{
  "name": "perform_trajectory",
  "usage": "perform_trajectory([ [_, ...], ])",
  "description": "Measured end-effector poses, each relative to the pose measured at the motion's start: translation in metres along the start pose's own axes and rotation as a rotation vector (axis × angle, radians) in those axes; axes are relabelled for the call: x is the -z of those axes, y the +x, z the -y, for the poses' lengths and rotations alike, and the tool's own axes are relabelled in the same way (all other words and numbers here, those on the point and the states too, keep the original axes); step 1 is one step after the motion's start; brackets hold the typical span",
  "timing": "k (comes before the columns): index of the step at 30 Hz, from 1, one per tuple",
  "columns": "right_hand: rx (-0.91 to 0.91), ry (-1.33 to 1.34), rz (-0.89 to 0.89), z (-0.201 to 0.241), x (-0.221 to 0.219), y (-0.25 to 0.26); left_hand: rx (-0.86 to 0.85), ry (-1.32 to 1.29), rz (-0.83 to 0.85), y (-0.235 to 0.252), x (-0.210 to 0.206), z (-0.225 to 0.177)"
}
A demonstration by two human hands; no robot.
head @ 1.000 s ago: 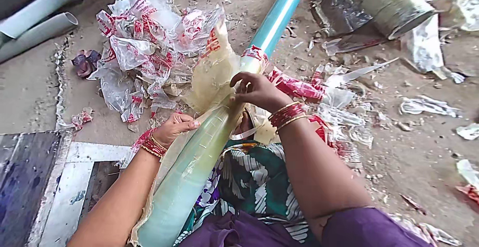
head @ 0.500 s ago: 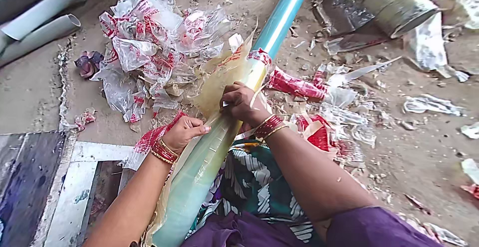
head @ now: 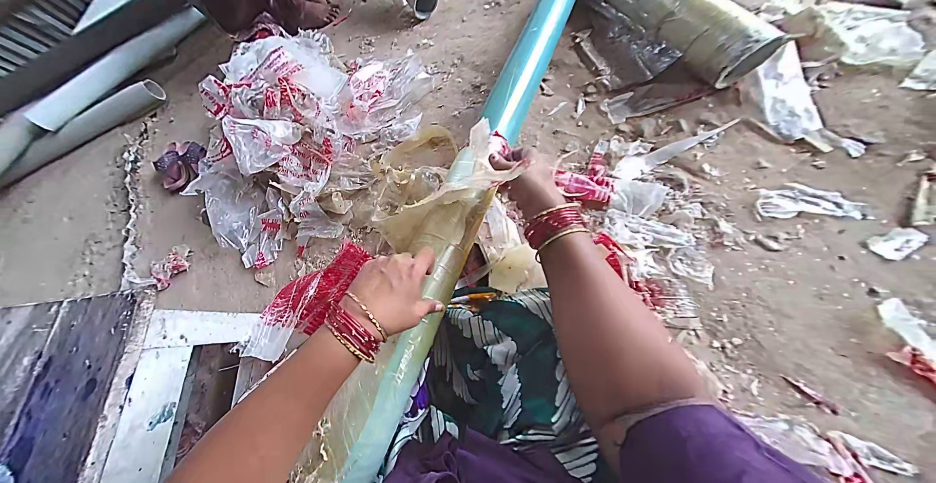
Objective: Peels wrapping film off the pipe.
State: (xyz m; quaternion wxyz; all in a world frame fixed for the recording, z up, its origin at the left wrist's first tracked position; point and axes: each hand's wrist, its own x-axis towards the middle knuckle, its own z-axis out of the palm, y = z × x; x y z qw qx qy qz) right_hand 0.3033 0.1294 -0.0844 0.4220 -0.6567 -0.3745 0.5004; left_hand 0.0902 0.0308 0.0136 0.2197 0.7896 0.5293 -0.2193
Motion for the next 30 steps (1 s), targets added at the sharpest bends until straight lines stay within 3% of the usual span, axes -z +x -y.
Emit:
perform_trajectory([
  [3, -0.107, -0.309, 0.131, 0.011, -0.016, -0.013, 0.000, -0.051, -0.053, 0.002, -0.001, 0.003],
  [5, -0.119, -0.372, 0.148, 0.019, -0.022, -0.018, 0.077, -0.043, -0.067, 0.004, 0.002, -0.005],
  [9, -0.057, -0.050, 0.150, 0.009, -0.033, -0.015, 0.235, 0.064, -0.093, 0.031, 0.011, -0.018],
  [12, 0.040, 0.223, 0.204, 0.010, -0.029, -0.023, 0.268, 0.151, -0.035, 0.054, 0.018, -0.022],
  [14, 0.066, 0.271, 0.220, 0.016, -0.029, -0.020, 0.266, 0.200, -0.008, 0.063, 0.025, -0.030],
  [19, 0.091, 0.436, 0.245, 0.015, -0.034, -0.017, -0.044, 0.254, 0.086, 0.081, 0.035, -0.017],
  [23, 0.067, 0.247, 0.147, 0.012, -0.023, -0.008, -0.230, -0.064, -0.017, 0.091, 0.028, 0.015],
  [26, 0.013, 0.127, 0.031, 0.008, -0.015, -0.001, -0.148, -0.435, -0.037, 0.089, 0.022, 0.026],
  [30, -0.051, 0.159, 0.042, 0.001, -0.011, 0.008, -0.110, -1.046, -0.163, 0.079, 0.002, 0.040],
])
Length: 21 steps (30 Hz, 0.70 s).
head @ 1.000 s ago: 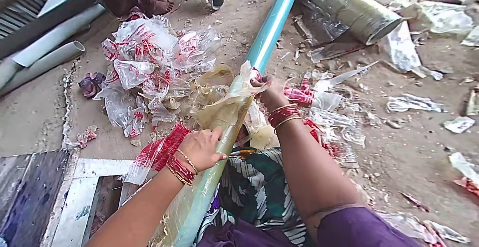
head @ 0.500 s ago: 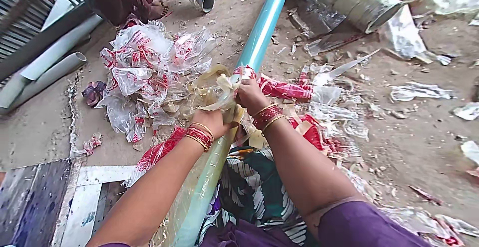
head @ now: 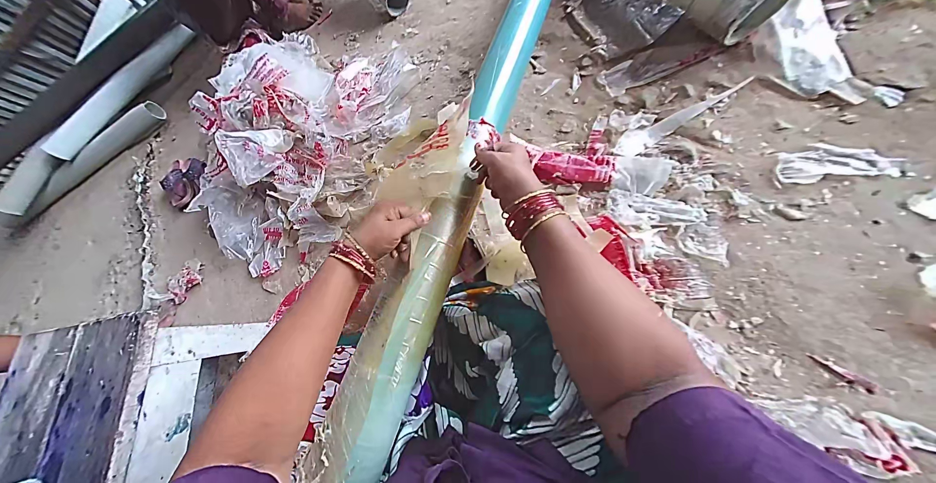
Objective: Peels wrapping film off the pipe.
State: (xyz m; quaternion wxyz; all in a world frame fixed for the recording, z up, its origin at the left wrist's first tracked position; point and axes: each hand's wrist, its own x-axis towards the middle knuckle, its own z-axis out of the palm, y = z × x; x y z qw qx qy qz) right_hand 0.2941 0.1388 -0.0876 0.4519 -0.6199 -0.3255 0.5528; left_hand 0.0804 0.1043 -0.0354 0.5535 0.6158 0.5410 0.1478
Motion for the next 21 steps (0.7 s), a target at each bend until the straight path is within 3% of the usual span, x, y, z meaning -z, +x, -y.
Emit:
perform_trajectory([
  [2, 0.028, -0.051, 0.023, -0.001, 0.000, 0.002, -0.006, -0.284, -0.161, -0.015, -0.005, 0.008],
  [4, 0.077, -0.082, 0.044, -0.003, -0.001, 0.003, -0.026, -0.405, -0.244, -0.026, -0.002, 0.018],
  [9, 0.174, -0.147, 0.088, -0.006, -0.002, -0.002, -0.052, -0.269, -0.258, -0.050, 0.011, 0.033],
  [15, 0.350, -0.292, 0.118, -0.004, 0.006, -0.004, -0.146, -0.188, -0.328, -0.089, -0.004, 0.048],
  [21, 0.169, -0.101, 0.139, 0.003, 0.014, -0.004, -0.231, -0.141, -0.386, -0.114, -0.020, 0.045],
])
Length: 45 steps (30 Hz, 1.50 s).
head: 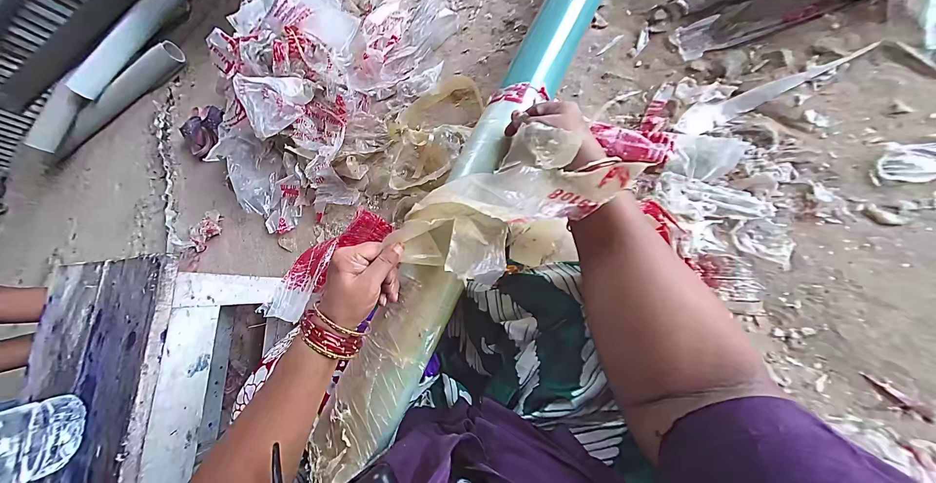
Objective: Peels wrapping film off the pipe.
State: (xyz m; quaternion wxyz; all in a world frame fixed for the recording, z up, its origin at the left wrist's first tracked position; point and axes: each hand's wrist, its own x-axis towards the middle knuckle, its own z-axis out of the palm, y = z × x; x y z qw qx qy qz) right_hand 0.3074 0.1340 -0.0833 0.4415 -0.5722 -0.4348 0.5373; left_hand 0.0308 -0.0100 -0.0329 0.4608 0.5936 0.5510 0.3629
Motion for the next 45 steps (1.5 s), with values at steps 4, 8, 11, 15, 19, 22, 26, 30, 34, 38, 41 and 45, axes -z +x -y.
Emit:
perform_trajectory([
  [4, 0.207, 0.140, -0.008, 0.013, -0.005, -0.009, 0.150, -0.077, -0.079, 0.019, 0.003, -0.020],
  [8, 0.418, 0.082, 0.178, 0.031, -0.017, -0.028, 0.255, -0.171, -0.170, 0.038, -0.005, -0.044],
  [11, 0.424, 0.110, 0.158, 0.023, -0.016, -0.023, 0.364, -0.211, -0.217, 0.059, 0.002, -0.051],
  [15, 0.483, 0.271, 0.009, 0.025, -0.016, -0.023, 0.496, -0.330, -0.332, 0.094, 0.014, -0.047],
  [19, 0.886, 0.006, 0.168, 0.043, -0.019, -0.043, 0.520, -0.293, -0.252, 0.105, 0.017, -0.050],
  [22, 1.084, -0.278, 0.481, 0.059, -0.043, -0.071, 0.518, -0.215, -0.124, 0.107, 0.023, -0.049],
  [26, 1.066, -0.710, 0.731, 0.040, -0.082, -0.085, 0.513, -0.160, -0.047, 0.099, 0.036, -0.042],
  [30, 0.947, -0.820, 0.800, 0.024, -0.094, -0.075, 0.495, 0.056, 0.044, 0.068, 0.047, -0.033],
  [34, 0.849, -0.641, 0.702, 0.014, -0.093, -0.066, 0.264, 0.197, -0.014, 0.004, 0.042, -0.035],
  [38, 0.729, -0.500, 0.565, 0.008, -0.101, -0.070, -0.006, 0.635, -0.074, -0.066, 0.018, -0.034],
  [41, 0.656, -0.445, 0.440, 0.008, -0.109, -0.074, -0.130, 0.821, -0.149, -0.087, 0.006, -0.024],
  [45, 0.442, -0.466, 0.356, 0.015, -0.115, -0.081, -0.186, 0.938, -0.257, -0.086, 0.007, -0.018],
])
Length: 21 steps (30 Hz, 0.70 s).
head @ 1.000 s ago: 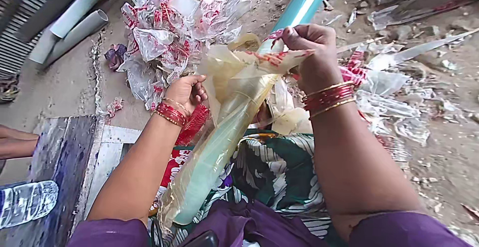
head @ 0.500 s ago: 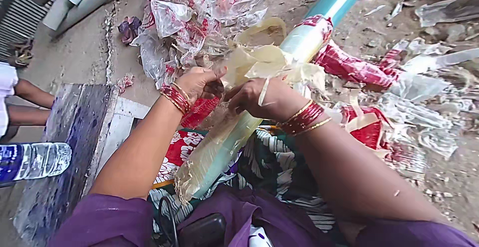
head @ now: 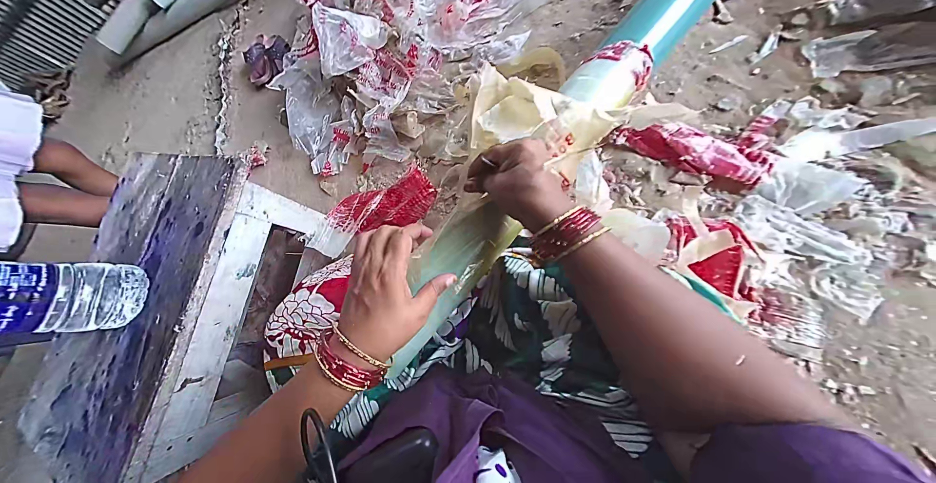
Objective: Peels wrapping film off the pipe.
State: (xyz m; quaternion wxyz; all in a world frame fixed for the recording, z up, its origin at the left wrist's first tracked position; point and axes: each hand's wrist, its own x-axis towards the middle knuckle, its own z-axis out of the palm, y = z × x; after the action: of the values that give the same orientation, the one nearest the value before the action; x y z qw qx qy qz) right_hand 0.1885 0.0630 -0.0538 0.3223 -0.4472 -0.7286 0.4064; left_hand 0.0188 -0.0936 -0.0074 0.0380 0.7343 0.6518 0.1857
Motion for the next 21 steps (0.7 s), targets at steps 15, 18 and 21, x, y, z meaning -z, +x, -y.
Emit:
perform_trajectory([
  [15, 0.578, 0.129, 0.313, 0.027, 0.010, -0.022, -0.100, 0.197, 0.080, -0.021, 0.054, 0.034],
  [18, 0.692, -0.080, 0.308, 0.040, -0.019, -0.033, -0.184, 0.219, 0.090, -0.011, 0.055, 0.040],
  [21, 0.689, -0.299, 0.188, 0.049, -0.042, -0.041, -0.282, 0.252, 0.075, -0.007, 0.060, 0.040],
])
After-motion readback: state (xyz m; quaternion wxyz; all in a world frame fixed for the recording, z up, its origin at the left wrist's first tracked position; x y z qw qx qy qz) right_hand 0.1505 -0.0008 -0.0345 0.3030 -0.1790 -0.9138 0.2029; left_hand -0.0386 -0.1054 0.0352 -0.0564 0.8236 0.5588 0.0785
